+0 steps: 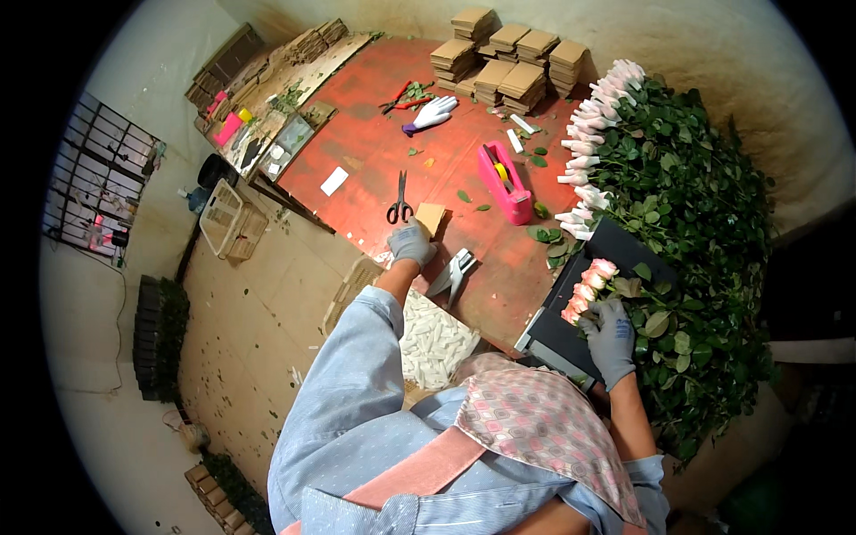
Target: The person arranges artificial flowers into a black tray, securing them with a cardboard divider and a stapler. They then move the tray to a table and proceed to pack a cardboard box with more flowers and greenery.
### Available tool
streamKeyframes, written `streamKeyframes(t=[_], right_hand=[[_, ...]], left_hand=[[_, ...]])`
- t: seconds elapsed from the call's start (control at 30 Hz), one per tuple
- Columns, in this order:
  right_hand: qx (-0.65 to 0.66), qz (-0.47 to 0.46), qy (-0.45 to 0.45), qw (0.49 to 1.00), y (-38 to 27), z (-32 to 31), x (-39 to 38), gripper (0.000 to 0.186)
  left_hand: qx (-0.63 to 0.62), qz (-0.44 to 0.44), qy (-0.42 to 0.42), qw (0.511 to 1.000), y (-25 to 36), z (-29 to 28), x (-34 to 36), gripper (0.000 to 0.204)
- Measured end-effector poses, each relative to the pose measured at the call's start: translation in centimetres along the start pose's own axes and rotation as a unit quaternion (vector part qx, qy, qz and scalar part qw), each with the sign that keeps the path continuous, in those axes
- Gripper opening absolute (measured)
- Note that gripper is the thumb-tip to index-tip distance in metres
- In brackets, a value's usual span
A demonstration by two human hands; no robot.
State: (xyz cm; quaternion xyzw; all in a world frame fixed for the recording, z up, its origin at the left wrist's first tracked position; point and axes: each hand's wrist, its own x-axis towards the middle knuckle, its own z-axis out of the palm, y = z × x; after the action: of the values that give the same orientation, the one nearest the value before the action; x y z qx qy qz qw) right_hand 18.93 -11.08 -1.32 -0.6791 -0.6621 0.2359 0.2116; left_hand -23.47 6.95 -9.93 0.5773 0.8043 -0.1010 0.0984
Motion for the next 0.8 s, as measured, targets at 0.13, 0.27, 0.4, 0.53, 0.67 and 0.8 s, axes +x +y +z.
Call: streamKeyframes(t=[0.13, 0.27, 0.4, 0.53, 0.67, 0.8], right_hand=[[-0.006, 0.006, 0.002, 1.000, -0.8, -0.2, -0.2, 0.029], [-0.007, 0.008, -0.001, 1.000, -0.7, 0.0, 0.0, 0.029], [-0.004, 0.010, -0.003, 1.000, -0.7, -0.3, -0.1, 0.029], [0.032, -0.016, 0.018, 0.999, -0.9, -0.6, 0.0, 0.028], [-0.009, -0.012, -0.002, 1.000, -0.5, -0.7, 0.3, 0.028], [-0.026, -0.006, -0.007, 1.000, -0.5, -0.9, 0.3, 0.030]], left_hand=[[-0.047, -0.004, 0.059, 0.997, -0.8, 0.6, -0.5, 0.108], [-0.123, 0.009, 0.085, 0.989, -2.3, -1.2, -1.0, 0.107], [-0.248, 0.037, 0.138, 0.958, -4.1, -1.4, 0.0, 0.108], [-0.531, 0.124, 0.257, 0.798, -2.5, -1.4, -0.5, 0.061], [-0.702, 0.136, 0.046, 0.698, 2.4, -1.0, -3.6, 0.040], [-0.826, 0.161, -0.132, 0.525, 8.3, -5.1, -9.8, 0.042]])
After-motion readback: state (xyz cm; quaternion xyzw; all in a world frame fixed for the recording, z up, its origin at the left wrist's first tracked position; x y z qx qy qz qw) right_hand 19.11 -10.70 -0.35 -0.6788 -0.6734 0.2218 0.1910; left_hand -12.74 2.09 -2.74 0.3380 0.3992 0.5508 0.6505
